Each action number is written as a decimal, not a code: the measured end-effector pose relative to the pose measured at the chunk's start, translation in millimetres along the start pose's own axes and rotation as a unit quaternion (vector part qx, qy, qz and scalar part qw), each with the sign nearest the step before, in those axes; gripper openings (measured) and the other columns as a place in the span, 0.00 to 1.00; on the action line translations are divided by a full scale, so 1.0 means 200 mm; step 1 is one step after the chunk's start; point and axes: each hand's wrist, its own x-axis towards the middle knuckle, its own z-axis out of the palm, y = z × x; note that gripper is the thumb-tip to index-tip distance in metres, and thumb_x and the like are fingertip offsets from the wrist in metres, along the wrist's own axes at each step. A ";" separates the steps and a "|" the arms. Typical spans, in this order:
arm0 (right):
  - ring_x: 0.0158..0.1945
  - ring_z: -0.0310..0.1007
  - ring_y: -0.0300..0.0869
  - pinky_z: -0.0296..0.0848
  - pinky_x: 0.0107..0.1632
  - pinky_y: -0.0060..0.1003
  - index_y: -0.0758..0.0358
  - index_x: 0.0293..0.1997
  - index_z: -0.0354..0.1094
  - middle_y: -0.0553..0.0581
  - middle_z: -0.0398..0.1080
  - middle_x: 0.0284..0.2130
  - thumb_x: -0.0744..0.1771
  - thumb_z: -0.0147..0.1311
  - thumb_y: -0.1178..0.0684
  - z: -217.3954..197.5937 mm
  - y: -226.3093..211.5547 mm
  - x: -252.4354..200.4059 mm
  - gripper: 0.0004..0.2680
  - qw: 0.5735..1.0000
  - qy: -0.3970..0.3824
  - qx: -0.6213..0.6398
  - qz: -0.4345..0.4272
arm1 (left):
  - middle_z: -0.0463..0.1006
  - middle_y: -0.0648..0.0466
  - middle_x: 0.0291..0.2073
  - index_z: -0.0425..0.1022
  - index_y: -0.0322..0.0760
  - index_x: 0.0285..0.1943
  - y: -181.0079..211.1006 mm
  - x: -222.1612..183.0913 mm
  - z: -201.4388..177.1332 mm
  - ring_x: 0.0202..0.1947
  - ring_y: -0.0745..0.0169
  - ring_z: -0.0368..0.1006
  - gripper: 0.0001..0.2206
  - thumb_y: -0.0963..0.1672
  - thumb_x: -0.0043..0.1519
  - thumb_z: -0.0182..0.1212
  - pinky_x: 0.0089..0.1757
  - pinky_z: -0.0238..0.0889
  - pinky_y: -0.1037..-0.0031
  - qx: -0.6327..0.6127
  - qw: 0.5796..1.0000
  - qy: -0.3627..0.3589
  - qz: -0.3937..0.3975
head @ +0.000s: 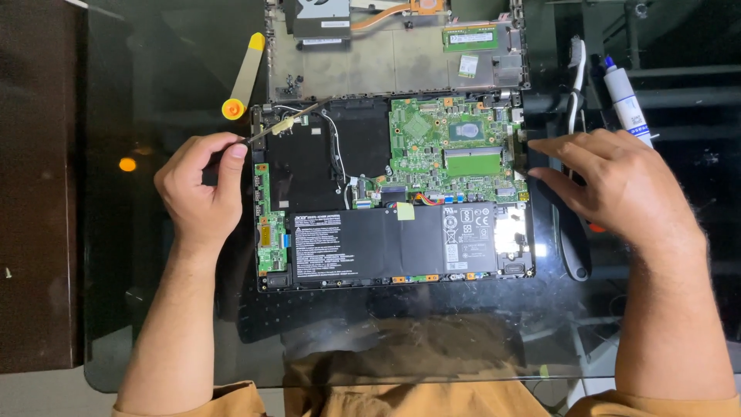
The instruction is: Disassembling a laptop by removing the battery, cooling fan, and disconnecting internal cables.
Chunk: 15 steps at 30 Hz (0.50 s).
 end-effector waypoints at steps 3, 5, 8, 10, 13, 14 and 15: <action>0.35 0.76 0.49 0.75 0.38 0.43 0.66 0.47 0.72 0.58 0.76 0.34 0.68 0.66 0.52 -0.01 -0.01 0.00 0.09 1.000 -0.002 0.016 -0.003 | 0.82 0.39 0.40 0.80 0.21 0.48 0.01 0.00 0.00 0.41 0.45 0.80 0.07 0.39 0.73 0.62 0.41 0.71 0.63 0.001 1.000 -0.006 0.006; 0.35 0.76 0.50 0.74 0.38 0.44 0.67 0.42 0.71 0.59 0.76 0.33 0.69 0.66 0.53 -0.01 -0.02 0.01 0.09 1.000 0.002 0.031 -0.003 | 0.82 0.39 0.40 0.80 0.21 0.48 0.01 0.01 0.00 0.41 0.45 0.80 0.07 0.39 0.73 0.63 0.41 0.71 0.63 0.001 1.000 -0.007 0.009; 0.35 0.75 0.50 0.74 0.38 0.44 0.66 0.50 0.73 0.57 0.77 0.36 0.69 0.65 0.52 -0.02 -0.04 0.02 0.10 0.999 0.009 0.044 -0.003 | 0.82 0.40 0.39 0.80 0.22 0.47 0.03 0.01 -0.02 0.40 0.46 0.79 0.08 0.40 0.73 0.63 0.40 0.72 0.64 -0.001 1.000 -0.016 0.005; 0.37 0.77 0.50 0.72 0.38 0.44 0.65 0.47 0.73 0.55 0.79 0.42 0.69 0.65 0.53 -0.01 -0.04 0.02 0.08 0.998 0.019 0.055 0.000 | 0.82 0.41 0.39 0.80 0.23 0.47 0.03 0.02 -0.03 0.39 0.48 0.77 0.06 0.39 0.71 0.66 0.38 0.71 0.66 -0.013 0.999 -0.028 0.020; 0.34 0.74 0.52 0.70 0.37 0.45 0.65 0.46 0.72 0.58 0.76 0.36 0.70 0.65 0.52 0.01 -0.05 0.01 0.08 0.999 0.015 0.040 -0.004 | 0.81 0.44 0.38 0.79 0.26 0.45 0.05 0.03 -0.03 0.36 0.51 0.75 0.05 0.38 0.69 0.68 0.39 0.69 0.67 -0.004 0.999 -0.020 0.024; 0.34 0.74 0.52 0.70 0.37 0.45 0.65 0.46 0.72 0.58 0.76 0.36 0.70 0.65 0.52 0.01 -0.05 0.01 0.08 0.999 0.015 0.041 -0.008 | 0.81 0.44 0.38 0.79 0.26 0.45 0.04 0.03 -0.03 0.36 0.51 0.75 0.05 0.38 0.69 0.68 0.39 0.69 0.67 -0.001 1.000 -0.018 0.021; 0.33 0.73 0.51 0.70 0.37 0.45 0.64 0.40 0.70 0.57 0.74 0.32 0.70 0.65 0.51 0.02 -0.06 0.01 0.09 0.999 0.002 0.037 -0.005 | 0.80 0.43 0.39 0.78 0.26 0.46 0.04 0.03 -0.03 0.36 0.51 0.75 0.05 0.38 0.68 0.69 0.39 0.70 0.67 -0.011 0.999 -0.021 0.021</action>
